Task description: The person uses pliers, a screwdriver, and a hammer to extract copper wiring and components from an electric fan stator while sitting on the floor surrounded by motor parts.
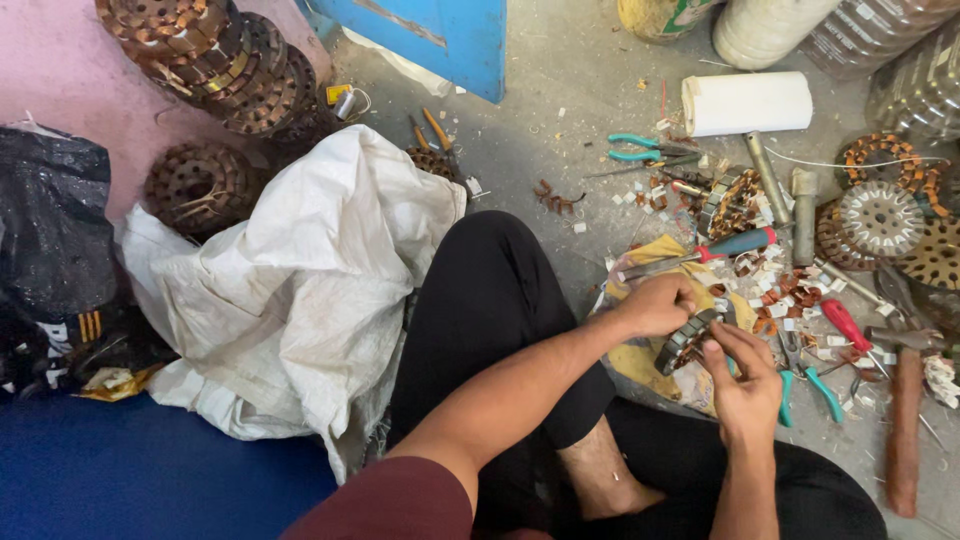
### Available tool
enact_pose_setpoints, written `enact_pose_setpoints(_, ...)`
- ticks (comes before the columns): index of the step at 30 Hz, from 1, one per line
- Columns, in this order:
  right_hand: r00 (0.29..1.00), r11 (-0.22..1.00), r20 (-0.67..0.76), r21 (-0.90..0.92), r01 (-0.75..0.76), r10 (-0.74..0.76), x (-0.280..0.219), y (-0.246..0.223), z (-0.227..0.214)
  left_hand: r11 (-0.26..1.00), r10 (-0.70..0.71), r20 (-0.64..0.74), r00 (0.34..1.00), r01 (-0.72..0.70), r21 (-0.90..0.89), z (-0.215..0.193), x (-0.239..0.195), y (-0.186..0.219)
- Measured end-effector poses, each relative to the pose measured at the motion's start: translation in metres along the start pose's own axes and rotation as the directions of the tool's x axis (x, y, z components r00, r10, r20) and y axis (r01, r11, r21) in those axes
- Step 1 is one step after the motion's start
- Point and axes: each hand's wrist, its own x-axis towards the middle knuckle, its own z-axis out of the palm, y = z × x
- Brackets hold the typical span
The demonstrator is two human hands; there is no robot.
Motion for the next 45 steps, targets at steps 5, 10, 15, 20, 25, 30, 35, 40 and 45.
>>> enact_pose_setpoints(5, 0.997, 0.998, 0.063, 0.042, -0.042, 0.039, -0.002, 0.013, 0.006, 0.98, 0.092, 0.128, 0.988, -0.067, -0.185, -0.012, 0.003, -0.005)
enact_pose_setpoints(10, 0.971, 0.958, 0.161, 0.201, -0.206, 0.175, -0.001, 0.02, 0.003, 0.967, 0.115, 0.035, 0.993, -0.104, -0.233, -0.004, 0.002, -0.006)
enact_pose_setpoints(15, 0.964, 0.954, 0.165, 0.182, -0.239, 0.21, -0.005, 0.015, 0.004, 0.993, 0.071, 0.044, 0.997, -0.067, -0.098, -0.014, 0.0, 0.007)
enact_pose_setpoints(20, 0.991, 0.986, -0.015, 0.099, -0.134, 0.136, -0.003, 0.017, 0.011, 0.999, -0.028, -0.002, 1.0, 0.028, -0.031, -0.011, -0.001, 0.028)
enact_pose_setpoints(25, 0.968, 0.974, -0.205, 0.199, -0.105, 0.146, -0.002, 0.021, 0.015, 0.901, -0.316, 0.024, 0.949, 0.307, -0.306, -0.015, -0.004, 0.051)
enact_pose_setpoints(30, 0.973, 0.978, -0.188, 0.185, -0.1, 0.135, -0.002, 0.019, 0.012, 0.936, -0.286, -0.096, 0.953, 0.257, -0.242, -0.012, -0.008, 0.03)
enact_pose_setpoints(35, 0.971, 0.98, -0.191, 0.167, -0.112, 0.144, -0.001, 0.026, 0.009, 0.979, -0.116, 0.044, 0.992, 0.122, -0.161, -0.012, -0.005, 0.032)
enact_pose_setpoints(40, 0.944, 0.919, -0.219, 0.361, -0.156, 0.246, 0.014, 0.017, 0.01, 0.945, -0.173, 0.182, 0.968, 0.215, -0.246, -0.016, -0.007, 0.051)
enact_pose_setpoints(45, 0.856, 0.943, -0.397, 0.108, -0.315, 0.331, 0.018, 0.0, 0.003, 0.938, -0.204, 0.252, 0.946, 0.263, -0.227, -0.022, -0.006, 0.065)
